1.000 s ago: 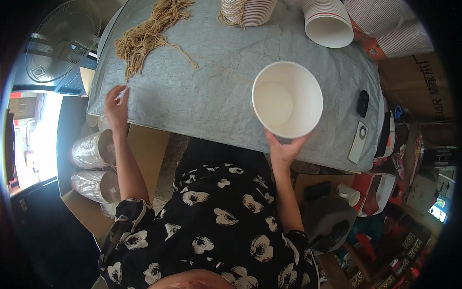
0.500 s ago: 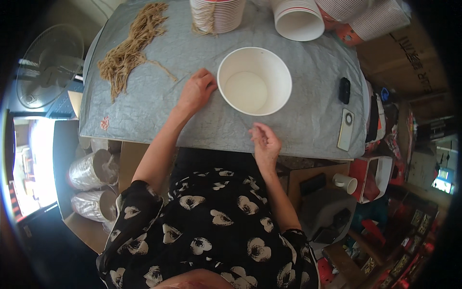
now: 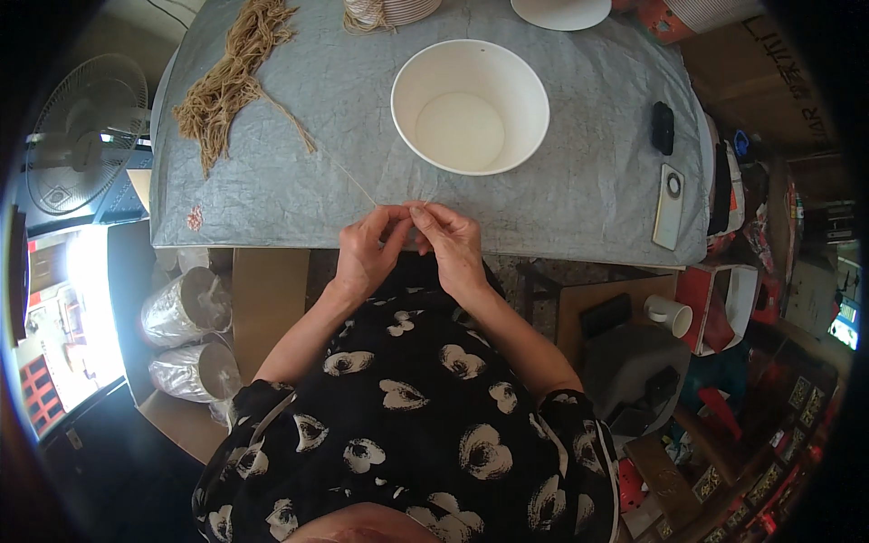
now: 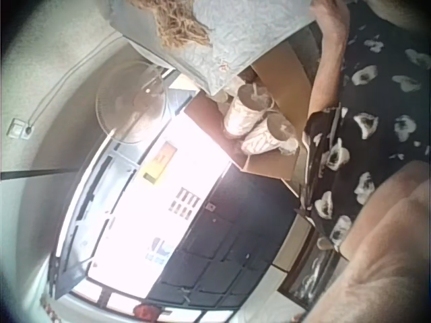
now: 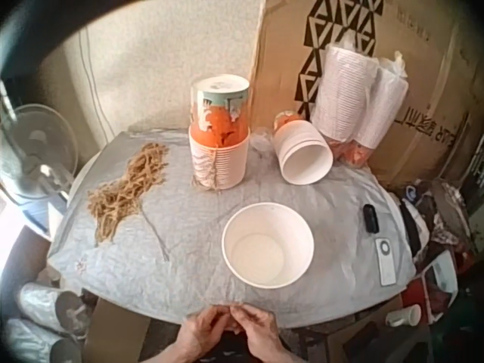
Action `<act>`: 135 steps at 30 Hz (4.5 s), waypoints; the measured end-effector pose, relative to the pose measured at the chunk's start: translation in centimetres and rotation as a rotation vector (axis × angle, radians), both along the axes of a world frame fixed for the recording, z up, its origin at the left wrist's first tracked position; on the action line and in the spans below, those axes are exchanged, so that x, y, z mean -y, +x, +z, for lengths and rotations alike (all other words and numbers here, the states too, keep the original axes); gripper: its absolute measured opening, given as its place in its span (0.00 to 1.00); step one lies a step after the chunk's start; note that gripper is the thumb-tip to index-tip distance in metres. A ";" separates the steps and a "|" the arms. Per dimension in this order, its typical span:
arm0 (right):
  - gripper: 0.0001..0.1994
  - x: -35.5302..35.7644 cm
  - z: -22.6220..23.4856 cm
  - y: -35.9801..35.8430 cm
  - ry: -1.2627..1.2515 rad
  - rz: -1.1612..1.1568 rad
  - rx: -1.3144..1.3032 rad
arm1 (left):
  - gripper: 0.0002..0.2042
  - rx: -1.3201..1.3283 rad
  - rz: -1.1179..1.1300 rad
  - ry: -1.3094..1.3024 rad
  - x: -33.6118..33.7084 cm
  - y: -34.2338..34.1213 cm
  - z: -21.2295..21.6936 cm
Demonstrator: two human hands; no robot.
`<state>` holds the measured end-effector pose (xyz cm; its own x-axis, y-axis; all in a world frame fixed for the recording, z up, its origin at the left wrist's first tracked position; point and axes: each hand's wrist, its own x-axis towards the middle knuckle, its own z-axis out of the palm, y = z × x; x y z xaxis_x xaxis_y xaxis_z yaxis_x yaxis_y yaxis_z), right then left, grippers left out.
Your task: Attaching string handles to paper cups and stacking them for packaging.
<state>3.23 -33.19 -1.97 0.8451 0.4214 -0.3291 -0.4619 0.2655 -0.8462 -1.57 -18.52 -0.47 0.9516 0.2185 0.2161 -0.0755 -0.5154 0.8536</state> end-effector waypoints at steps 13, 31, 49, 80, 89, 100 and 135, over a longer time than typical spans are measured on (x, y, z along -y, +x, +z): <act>0.07 0.8 1.8 -0.1 -0.348 0.074 0.417 | 0.08 0.028 -0.055 -0.100 -0.6 0.8 4.0; 0.09 4.5 3.9 -0.4 -0.108 0.029 0.177 | 0.08 -0.191 -0.041 -0.688 0.9 0.3 4.2; 0.06 8.0 8.8 2.4 0.262 -0.032 0.009 | 0.06 0.012 -0.195 -0.603 3.9 3.9 7.8; 0.06 3.7 15.8 9.2 -0.846 0.662 0.673 | 0.18 0.333 -0.215 0.512 -1.7 0.4 5.0; 0.07 3.6 16.4 9.1 -0.953 0.742 0.664 | 0.17 0.311 -0.222 0.508 -1.7 0.0 5.1; 0.06 3.6 16.3 9.1 -0.952 0.758 0.681 | 0.16 0.315 -0.220 0.519 -1.7 -0.1 5.2; 0.07 5.5 15.9 10.0 -0.801 0.471 0.752 | 0.09 -0.083 -0.428 -0.078 -1.6 8.1 9.1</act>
<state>13.21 -38.68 13.91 0.7557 0.6422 -0.1286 0.3096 -0.5233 -0.7939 6.54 -16.94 8.63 0.9734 -0.1861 0.1336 -0.1974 -0.3861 0.9011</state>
